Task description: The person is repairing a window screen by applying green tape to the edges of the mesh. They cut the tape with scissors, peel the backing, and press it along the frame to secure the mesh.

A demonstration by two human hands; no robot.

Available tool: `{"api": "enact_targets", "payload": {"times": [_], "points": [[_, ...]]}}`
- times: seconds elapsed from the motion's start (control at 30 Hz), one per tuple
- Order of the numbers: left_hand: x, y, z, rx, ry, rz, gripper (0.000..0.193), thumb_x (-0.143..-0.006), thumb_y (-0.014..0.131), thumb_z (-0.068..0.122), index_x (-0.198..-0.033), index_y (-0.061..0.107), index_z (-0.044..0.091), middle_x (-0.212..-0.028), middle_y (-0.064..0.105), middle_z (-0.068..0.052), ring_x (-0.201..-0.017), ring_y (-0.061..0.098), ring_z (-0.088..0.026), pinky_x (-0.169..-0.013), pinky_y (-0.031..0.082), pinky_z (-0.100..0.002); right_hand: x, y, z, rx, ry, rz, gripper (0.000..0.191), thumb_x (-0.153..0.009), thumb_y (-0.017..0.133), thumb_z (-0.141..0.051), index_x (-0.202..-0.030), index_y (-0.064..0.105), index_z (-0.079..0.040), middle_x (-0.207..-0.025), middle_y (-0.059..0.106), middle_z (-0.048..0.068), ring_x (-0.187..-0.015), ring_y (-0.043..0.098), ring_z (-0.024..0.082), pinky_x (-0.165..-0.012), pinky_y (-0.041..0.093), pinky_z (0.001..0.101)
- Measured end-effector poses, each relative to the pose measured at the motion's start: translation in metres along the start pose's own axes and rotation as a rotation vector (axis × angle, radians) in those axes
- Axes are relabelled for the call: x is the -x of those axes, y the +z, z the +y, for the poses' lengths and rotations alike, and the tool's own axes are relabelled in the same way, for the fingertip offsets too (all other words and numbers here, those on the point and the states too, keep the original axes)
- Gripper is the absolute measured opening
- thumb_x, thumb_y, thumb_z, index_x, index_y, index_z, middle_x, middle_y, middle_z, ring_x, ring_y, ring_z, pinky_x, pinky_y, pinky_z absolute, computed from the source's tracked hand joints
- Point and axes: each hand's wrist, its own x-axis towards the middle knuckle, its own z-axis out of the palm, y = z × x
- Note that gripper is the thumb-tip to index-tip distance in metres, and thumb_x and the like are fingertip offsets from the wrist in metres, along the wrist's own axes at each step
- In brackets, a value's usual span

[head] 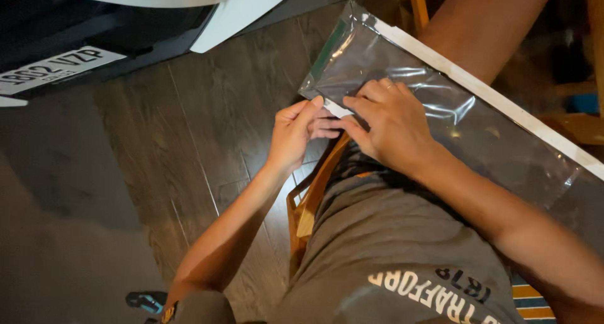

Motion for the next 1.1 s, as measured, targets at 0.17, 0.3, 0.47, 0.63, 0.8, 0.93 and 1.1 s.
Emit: {"api": "enact_targets", "payload": {"times": [0.17,0.3,0.47,0.63,0.8,0.93,1.1], "points": [[0.001,-0.001,0.004,-0.040,0.062,0.009,0.031,-0.102,0.065,0.023,-0.104,0.073,-0.007,-0.097,0.076,-0.019,-0.084,0.077,-0.025,-0.074,0.064,-0.037,-0.018,0.008,-0.015,0.051,-0.014,-0.009,0.017,-0.082,0.083,-0.020,-0.090,0.073,-0.008,-0.088,0.063,0.006,-0.084,0.060,0.028,-0.073,0.049,0.0408],[0.002,-0.001,0.008,-0.038,0.119,0.027,0.028,-0.102,0.066,0.019,-0.100,0.073,-0.008,-0.093,0.076,-0.019,-0.081,0.075,-0.024,-0.075,0.064,-0.037,-0.025,0.013,-0.018,0.066,-0.017,0.012,0.013,-0.085,0.081,-0.019,-0.083,0.071,-0.011,-0.086,0.064,0.004,-0.081,0.062,0.028,-0.071,0.049,0.0402],[0.000,-0.002,0.011,-0.027,0.139,0.056,0.026,-0.102,0.066,0.016,-0.095,0.073,-0.008,-0.090,0.076,-0.019,-0.078,0.075,-0.023,-0.074,0.064,-0.037,-0.034,0.015,-0.022,0.107,-0.063,-0.032,0.013,-0.084,0.078,-0.017,-0.076,0.069,-0.011,-0.077,0.061,0.006,-0.072,0.061,0.028,-0.069,0.047,0.0421],[0.001,-0.005,0.010,-0.015,0.093,0.079,0.025,-0.099,0.066,0.017,-0.091,0.073,-0.006,-0.087,0.076,-0.015,-0.075,0.074,-0.019,-0.072,0.063,-0.034,-0.037,0.017,-0.033,0.367,-0.216,-0.100,0.010,-0.080,0.068,-0.017,-0.074,0.068,-0.009,-0.072,0.059,0.007,-0.067,0.061,0.026,-0.068,0.044,0.0415],[0.003,-0.004,0.008,-0.121,0.233,0.098,0.027,-0.105,0.069,0.015,-0.084,0.072,-0.003,-0.078,0.064,-0.001,-0.069,0.054,-0.007,-0.063,0.045,-0.025,-0.041,0.023,-0.051,0.562,-0.254,-0.178,0.012,-0.078,0.064,-0.020,-0.076,0.067,-0.009,-0.070,0.059,0.007,-0.064,0.059,0.022,-0.069,0.044,0.0406],[0.006,-0.004,0.012,-0.183,0.192,0.152,0.026,-0.101,0.066,0.016,-0.084,0.074,-0.002,-0.074,0.065,0.006,-0.066,0.050,-0.001,-0.058,0.042,-0.022,-0.048,0.027,-0.064,0.720,-0.293,-0.157,0.027,-0.078,0.063,-0.022,-0.091,0.071,0.000,-0.066,0.057,0.005,-0.057,0.056,0.017,-0.066,0.042,0.0367],[0.008,-0.007,0.012,-0.181,0.215,0.142,0.025,-0.103,0.065,0.016,-0.087,0.075,-0.001,-0.074,0.066,0.005,-0.066,0.051,-0.001,-0.057,0.042,-0.022,-0.052,0.030,-0.064,0.727,-0.271,-0.262,0.013,-0.081,0.064,-0.021,-0.079,0.066,-0.008,-0.066,0.058,0.005,-0.057,0.057,0.018,-0.062,0.042,0.0360]]}}
